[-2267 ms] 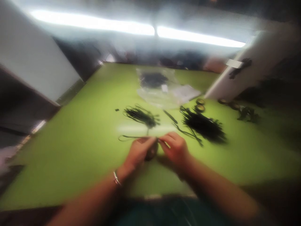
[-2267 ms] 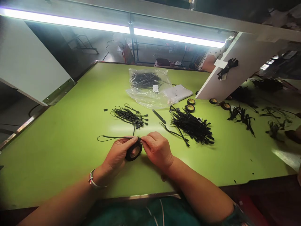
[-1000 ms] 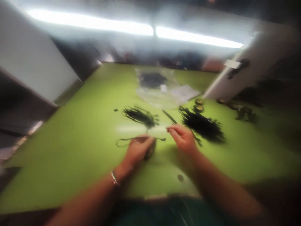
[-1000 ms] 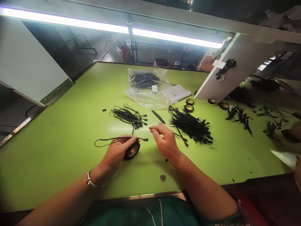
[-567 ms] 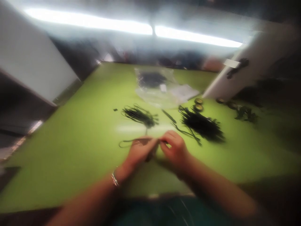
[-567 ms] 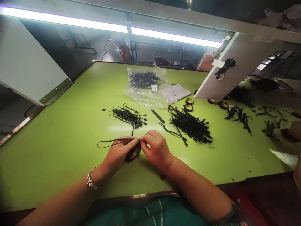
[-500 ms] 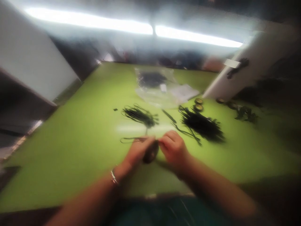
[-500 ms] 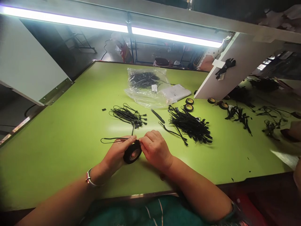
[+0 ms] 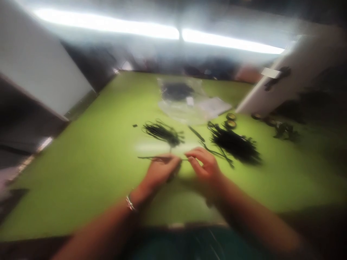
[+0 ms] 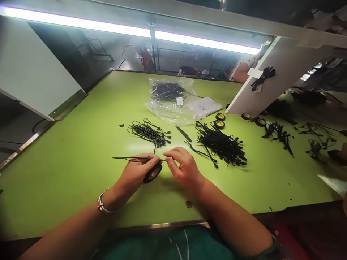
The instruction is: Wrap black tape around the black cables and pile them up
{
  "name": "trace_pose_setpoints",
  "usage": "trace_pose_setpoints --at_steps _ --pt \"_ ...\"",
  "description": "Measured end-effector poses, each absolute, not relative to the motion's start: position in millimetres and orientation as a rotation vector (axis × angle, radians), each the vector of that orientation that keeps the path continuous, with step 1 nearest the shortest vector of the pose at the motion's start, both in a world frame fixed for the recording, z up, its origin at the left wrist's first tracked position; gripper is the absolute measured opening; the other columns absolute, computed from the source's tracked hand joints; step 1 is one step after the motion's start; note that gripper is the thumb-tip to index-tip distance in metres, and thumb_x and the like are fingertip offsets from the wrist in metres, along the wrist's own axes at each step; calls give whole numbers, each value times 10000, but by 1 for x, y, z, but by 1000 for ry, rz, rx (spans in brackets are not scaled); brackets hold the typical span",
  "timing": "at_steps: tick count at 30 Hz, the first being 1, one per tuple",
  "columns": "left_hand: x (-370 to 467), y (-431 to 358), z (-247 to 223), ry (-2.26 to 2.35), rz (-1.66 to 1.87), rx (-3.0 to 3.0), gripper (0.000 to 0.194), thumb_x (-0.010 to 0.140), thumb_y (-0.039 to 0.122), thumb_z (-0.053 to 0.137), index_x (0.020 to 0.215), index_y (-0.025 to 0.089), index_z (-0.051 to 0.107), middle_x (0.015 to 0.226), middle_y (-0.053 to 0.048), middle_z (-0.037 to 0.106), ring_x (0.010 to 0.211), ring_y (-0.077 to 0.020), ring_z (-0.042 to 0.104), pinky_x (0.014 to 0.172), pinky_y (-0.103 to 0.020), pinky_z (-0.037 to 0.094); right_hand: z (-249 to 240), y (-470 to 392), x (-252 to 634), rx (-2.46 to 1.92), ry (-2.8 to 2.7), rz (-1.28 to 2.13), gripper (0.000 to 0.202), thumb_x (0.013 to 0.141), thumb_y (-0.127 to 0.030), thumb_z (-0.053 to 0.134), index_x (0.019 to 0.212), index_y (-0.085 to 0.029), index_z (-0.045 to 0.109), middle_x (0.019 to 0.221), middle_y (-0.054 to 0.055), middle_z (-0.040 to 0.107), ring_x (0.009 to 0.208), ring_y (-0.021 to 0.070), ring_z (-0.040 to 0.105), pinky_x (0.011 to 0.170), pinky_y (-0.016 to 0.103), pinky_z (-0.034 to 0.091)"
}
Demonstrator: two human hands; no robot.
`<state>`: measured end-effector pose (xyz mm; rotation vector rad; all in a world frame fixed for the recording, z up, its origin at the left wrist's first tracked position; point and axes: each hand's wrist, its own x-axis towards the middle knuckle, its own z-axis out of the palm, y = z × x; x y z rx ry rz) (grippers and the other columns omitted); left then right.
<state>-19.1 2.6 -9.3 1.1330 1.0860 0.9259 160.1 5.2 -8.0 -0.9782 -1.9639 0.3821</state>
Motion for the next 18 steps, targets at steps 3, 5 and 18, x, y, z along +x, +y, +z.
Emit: trace_pose_setpoints --at_steps 3,5,18 --pt "-17 4 -4 1201 950 1307 245 804 384 642 717 156 652 485 33 505 436 -90 419 431 -221 327 -9 6 160 -1014 -2058 456 133 930 -201 511 939 -196 643 828 42 637 784 161 574 727 306 471" --pt "-16 3 -2 1241 972 1384 242 789 379 656 703 153 661 507 23 526 463 -94 447 457 -222 354 -11 6 160 -1013 -2131 375 158 932 -198 500 843 -194 631 730 25 600 710 158 531 686 301 442" --pt "-26 9 0 920 714 955 130 706 246 694 705 116 692 448 31 447 429 -80 359 414 -231 239 -8 4 163 -971 -2238 -294 173 891 -90 490 810 -182 613 688 40 514 759 197 441 764 338 407"
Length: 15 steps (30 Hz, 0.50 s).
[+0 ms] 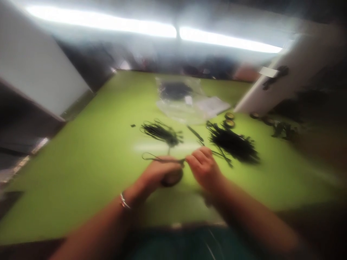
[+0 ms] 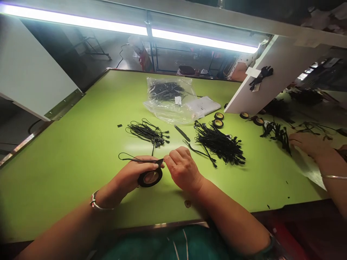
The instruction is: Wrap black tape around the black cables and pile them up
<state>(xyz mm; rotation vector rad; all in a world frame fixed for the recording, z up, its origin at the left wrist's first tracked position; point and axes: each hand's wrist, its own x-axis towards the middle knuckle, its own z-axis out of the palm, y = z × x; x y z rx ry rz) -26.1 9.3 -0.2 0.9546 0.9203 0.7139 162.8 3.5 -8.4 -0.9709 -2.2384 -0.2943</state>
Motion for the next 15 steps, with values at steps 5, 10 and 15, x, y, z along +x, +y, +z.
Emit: trace_pose_setpoints --at_steps 5,10,15 --pt "-29 10 3 828 734 848 230 744 327 704 753 98 710 424 41 422 417 -69 349 432 -221 242 -12 7 168 -859 -2194 -419 167 859 -85 570 994 -168 622 777 58 592 819 203 490 823 357 427" --pt "-27 9 3 940 756 852 345 762 424 690 706 83 698 422 34 424 393 -58 324 419 -221 217 -15 7 168 -847 -2201 -402 172 884 -115 550 1019 -194 622 795 49 612 825 195 511 836 366 432" --pt "-28 11 0 1084 800 1091 282 782 387 667 702 117 684 460 33 429 445 -80 355 442 -226 249 -11 11 167 -970 -2187 -43 103 895 -193 551 813 -193 613 705 30 560 734 180 495 716 331 430"
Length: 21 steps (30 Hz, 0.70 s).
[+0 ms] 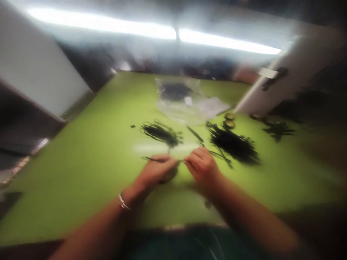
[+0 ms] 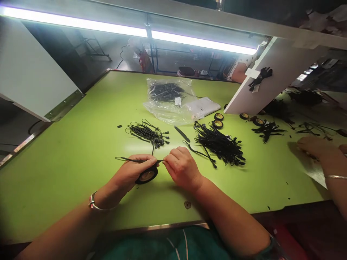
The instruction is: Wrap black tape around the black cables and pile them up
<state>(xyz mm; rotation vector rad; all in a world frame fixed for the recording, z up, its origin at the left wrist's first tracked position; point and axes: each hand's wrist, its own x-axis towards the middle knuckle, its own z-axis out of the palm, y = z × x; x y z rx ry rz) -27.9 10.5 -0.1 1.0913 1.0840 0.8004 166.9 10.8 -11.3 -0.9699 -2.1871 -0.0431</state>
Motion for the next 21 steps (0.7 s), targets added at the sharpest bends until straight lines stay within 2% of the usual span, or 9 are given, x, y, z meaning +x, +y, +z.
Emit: trace_pose_setpoints --at_steps 4,7,10,12,15,18,21 --pt "-29 12 -9 1129 948 1619 220 830 299 618 674 151 663 668 -33 591 618 -131 490 588 -259 387 -6 11 166 -1035 -2129 400 128 923 -247 517 918 -180 626 850 51 632 812 174 561 747 314 453" --pt "-30 12 -14 1089 995 1859 194 852 270 588 713 163 672 748 -59 622 690 -156 524 654 -279 413 -3 8 163 -1128 -2139 688 205 931 -218 495 765 -189 611 719 0 623 676 132 551 652 259 438" --pt "-30 10 -10 1078 962 1737 197 845 308 608 731 161 672 734 -53 612 667 -149 524 632 -272 414 -2 6 162 -1164 -2067 802 228 907 -192 527 685 -189 580 643 -29 583 611 111 521 594 231 413" --pt "-30 9 -6 1028 828 1472 216 838 360 619 783 158 669 650 -24 575 573 -124 487 553 -253 385 -3 8 162 -1142 -2043 702 196 887 -176 555 693 -189 578 652 -25 570 632 115 515 613 236 414" --pt "-29 9 -1 911 656 1093 285 831 428 617 842 147 661 576 -10 548 500 -110 459 478 -235 328 -5 10 165 -1055 -2122 343 184 894 -174 545 713 -188 574 673 3 546 681 146 488 666 281 416" --pt "-28 9 -2 921 716 919 282 803 417 649 761 139 661 559 -13 546 487 -104 447 462 -233 310 -7 11 168 -925 -2250 0 176 915 -170 509 769 -193 604 675 21 535 731 175 476 739 333 419" --pt "-28 7 -3 915 752 830 239 759 372 701 712 144 647 523 11 504 457 -89 404 444 -231 290 -9 10 170 -792 -2292 -180 146 902 -129 521 898 -217 638 710 20 574 794 181 501 836 362 422"
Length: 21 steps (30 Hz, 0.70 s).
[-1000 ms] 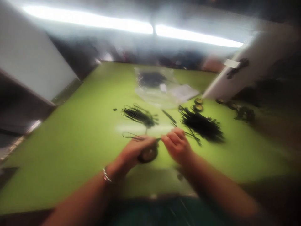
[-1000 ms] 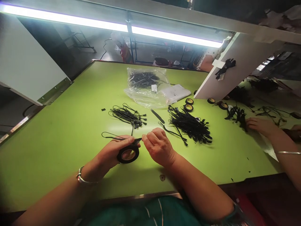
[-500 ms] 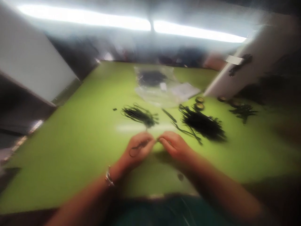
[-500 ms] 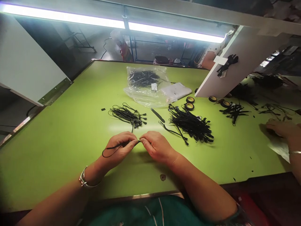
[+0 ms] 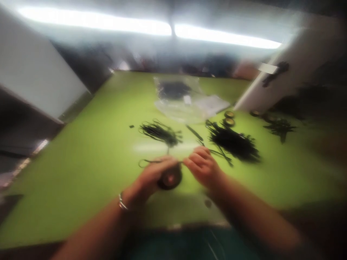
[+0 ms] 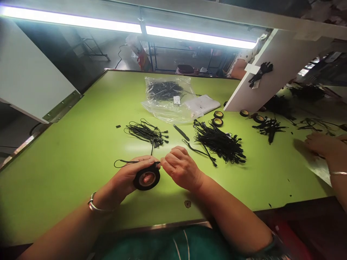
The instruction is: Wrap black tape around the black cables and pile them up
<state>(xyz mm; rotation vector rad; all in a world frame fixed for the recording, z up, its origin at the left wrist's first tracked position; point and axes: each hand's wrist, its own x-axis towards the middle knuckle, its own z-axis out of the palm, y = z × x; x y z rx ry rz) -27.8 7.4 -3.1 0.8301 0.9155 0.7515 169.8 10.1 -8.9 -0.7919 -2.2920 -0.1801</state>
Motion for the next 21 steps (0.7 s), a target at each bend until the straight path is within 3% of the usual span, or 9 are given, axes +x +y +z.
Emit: trace_pose_setpoints --at_steps 5,11,17,21 --pt "-29 8 0 1008 738 980 230 778 363 670 711 152 606 485 42 432 431 -78 351 431 -223 247 -11 14 169 -792 -2300 -102 133 899 -140 532 882 -221 636 698 13 585 766 175 519 816 359 433" --pt "-31 12 -8 1085 1019 1861 110 846 206 572 760 163 625 786 -40 577 719 -147 520 659 -268 417 -10 11 163 -970 -2212 345 130 931 -226 505 981 -180 617 894 62 650 853 182 565 775 326 447" --pt "-30 9 -16 958 1075 2133 103 860 139 542 897 182 628 919 -72 591 827 -165 558 755 -284 455 0 4 159 -1111 -2164 625 232 904 -185 560 673 -183 580 631 -21 573 604 118 503 633 257 411" --pt "-33 11 -10 908 947 1848 194 862 199 577 1054 186 601 919 -62 610 723 -134 562 649 -248 458 3 6 163 -1076 -2046 728 161 857 -145 612 702 -189 615 654 -32 600 617 107 523 629 241 401"
